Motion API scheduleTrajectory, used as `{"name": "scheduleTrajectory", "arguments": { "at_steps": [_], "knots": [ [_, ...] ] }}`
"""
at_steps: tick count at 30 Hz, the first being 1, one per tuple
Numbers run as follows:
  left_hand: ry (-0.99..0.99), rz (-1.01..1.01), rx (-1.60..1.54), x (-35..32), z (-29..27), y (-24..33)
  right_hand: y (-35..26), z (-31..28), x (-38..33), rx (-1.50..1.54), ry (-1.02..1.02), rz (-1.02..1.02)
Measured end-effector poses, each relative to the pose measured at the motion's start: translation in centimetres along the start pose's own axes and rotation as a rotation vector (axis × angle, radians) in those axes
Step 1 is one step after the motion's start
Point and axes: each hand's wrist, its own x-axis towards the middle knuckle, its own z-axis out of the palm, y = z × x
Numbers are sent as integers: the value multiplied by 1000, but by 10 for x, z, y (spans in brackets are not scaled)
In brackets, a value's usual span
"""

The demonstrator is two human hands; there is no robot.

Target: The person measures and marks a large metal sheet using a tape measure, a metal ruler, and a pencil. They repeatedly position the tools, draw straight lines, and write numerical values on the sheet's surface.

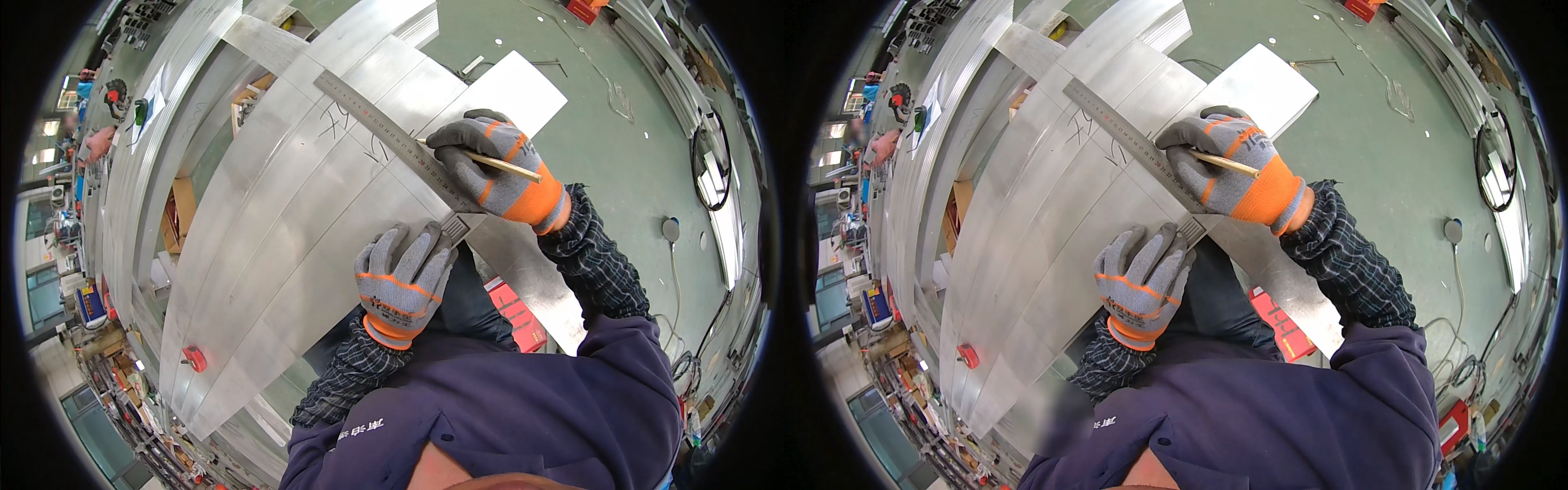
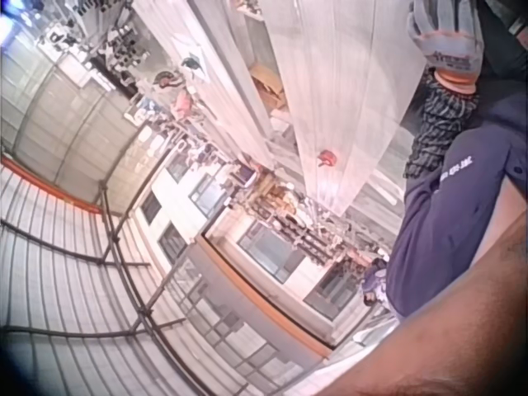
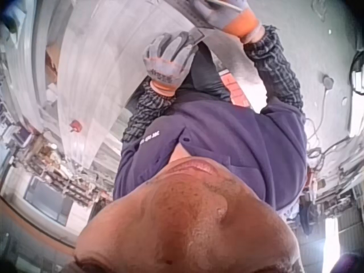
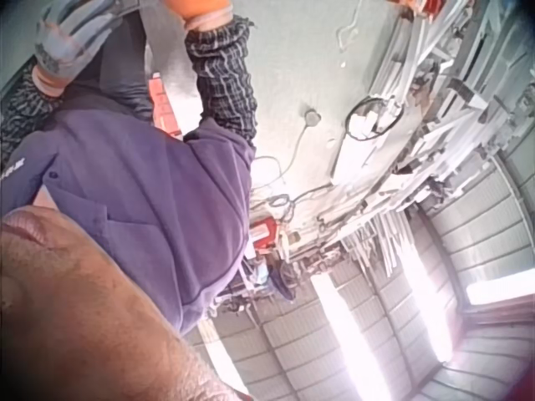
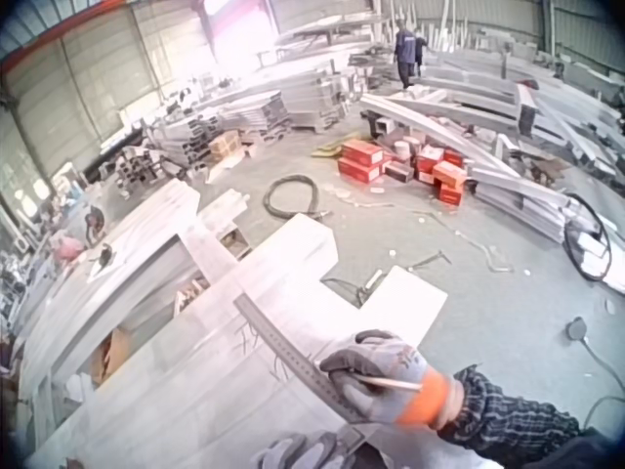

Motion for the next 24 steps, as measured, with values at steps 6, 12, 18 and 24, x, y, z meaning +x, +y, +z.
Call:
{"name": "scheduleTrajectory", "arguments": {
  "at_steps": [6,12,18,24],
  "knots": [
    [31,-3,3,2,2,0,-2,1,2,11,-3,-1],
    [16,-13,1,3,2,0,0,3,2,-20,21,-46],
    [28,-13,5,0,2,-2,-7,-4,5,-126,-48,-124],
    [37,-13,6,1,-1,-1,-21,-16,-9,-66,-95,43]
  ]
}}
